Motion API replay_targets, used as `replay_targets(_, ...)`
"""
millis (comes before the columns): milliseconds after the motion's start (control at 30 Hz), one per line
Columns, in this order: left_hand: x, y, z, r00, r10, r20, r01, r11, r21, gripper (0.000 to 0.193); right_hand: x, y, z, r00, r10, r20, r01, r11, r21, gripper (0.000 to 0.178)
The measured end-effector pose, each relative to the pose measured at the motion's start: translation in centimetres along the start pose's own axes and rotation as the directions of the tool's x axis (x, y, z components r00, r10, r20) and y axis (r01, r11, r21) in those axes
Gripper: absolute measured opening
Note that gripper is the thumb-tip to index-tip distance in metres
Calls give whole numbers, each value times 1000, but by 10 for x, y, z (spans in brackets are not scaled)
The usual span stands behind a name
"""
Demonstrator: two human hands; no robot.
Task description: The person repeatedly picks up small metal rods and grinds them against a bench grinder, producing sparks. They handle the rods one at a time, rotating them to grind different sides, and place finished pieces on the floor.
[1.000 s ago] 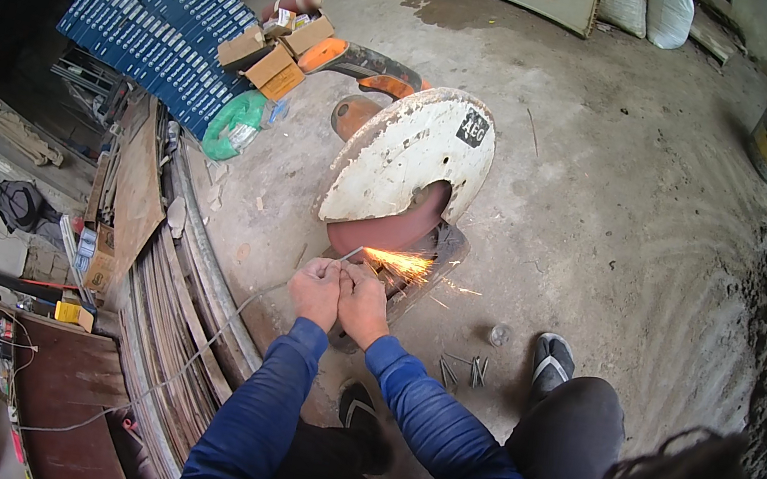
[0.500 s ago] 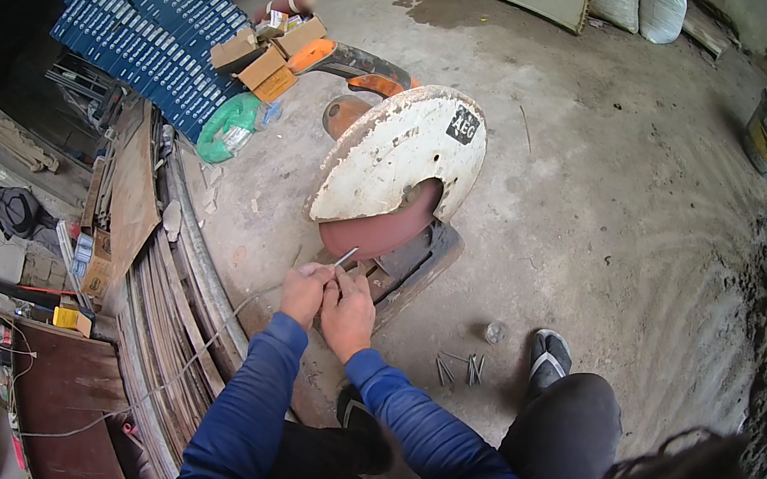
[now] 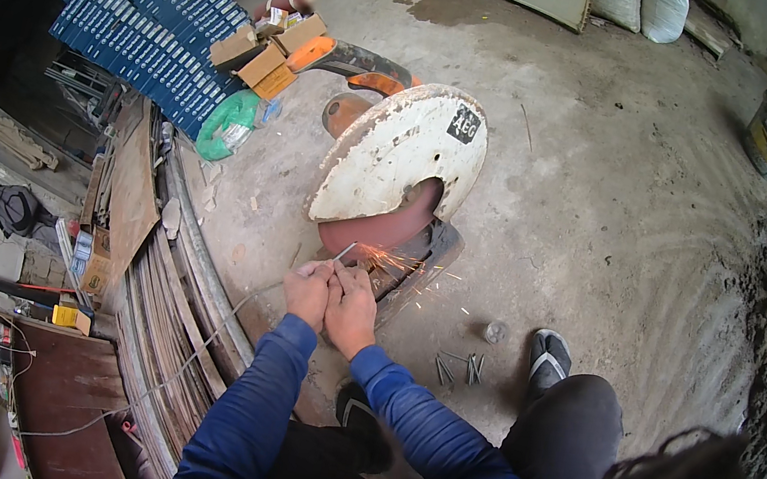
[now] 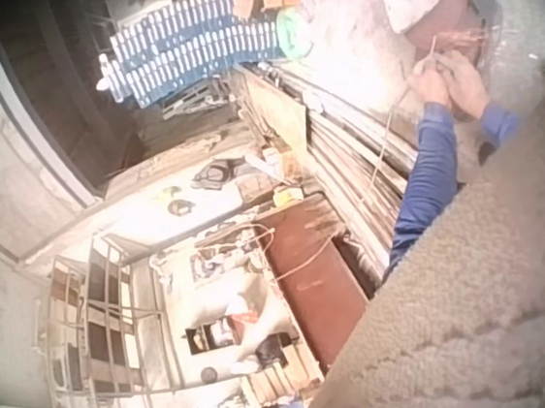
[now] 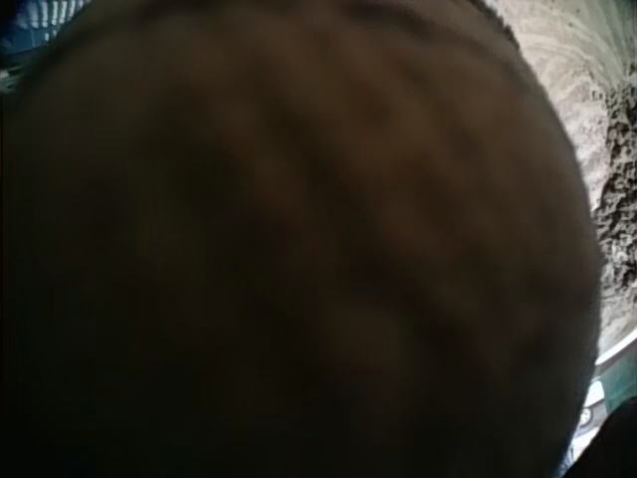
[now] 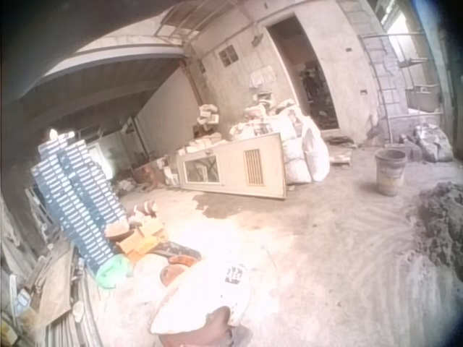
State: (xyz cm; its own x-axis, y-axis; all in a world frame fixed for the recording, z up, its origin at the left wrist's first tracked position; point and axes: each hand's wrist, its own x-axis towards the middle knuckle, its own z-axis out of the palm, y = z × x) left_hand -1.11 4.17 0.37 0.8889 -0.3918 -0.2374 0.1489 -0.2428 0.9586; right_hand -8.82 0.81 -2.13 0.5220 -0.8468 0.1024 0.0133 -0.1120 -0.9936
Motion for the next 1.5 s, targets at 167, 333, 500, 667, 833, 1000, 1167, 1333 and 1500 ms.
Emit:
replay_targets(167,-2,-1,3,998,7,-55,-8,1000,-7,18,1,2,-2,1000,-16,6,15,1000,17,31)
replay_targets(333,-2,-5,3,997,-32,-64,28,998,-59,18,0,3,-4,999,-37,8,36,998,42,30)
replay_targets(500,1,-10,2,997,-63,-53,57,993,-101,17,1,7,-4,999,-17,48,15,999,36,32)
replay_targets(667,4,-12,1,996,-60,-62,55,995,-81,16,3,12,-1,997,-21,75,18,999,41,33)
replay_targets(833,3,-10,1,996,-62,-59,56,993,-101,16,2,13,0,997,-22,73,18,998,57,33)
replay_targets(1000,1,-7,1,995,-69,-67,62,992,-109,15,2,12,1,997,-14,76,10,998,55,33)
replay_targets(1167,0,-6,1,995,-68,-75,58,990,-125,15,1,10,1,997,-3,76,-1,998,55,33)
replay_targets(1333,-1,-4,1,995,-83,-48,77,989,-126,18,1,10,1,998,-16,63,12,997,71,34)
replay_targets(1500,2,-6,0,996,-74,-49,67,989,-133,19,1,10,2,998,-11,63,5,995,95,33)
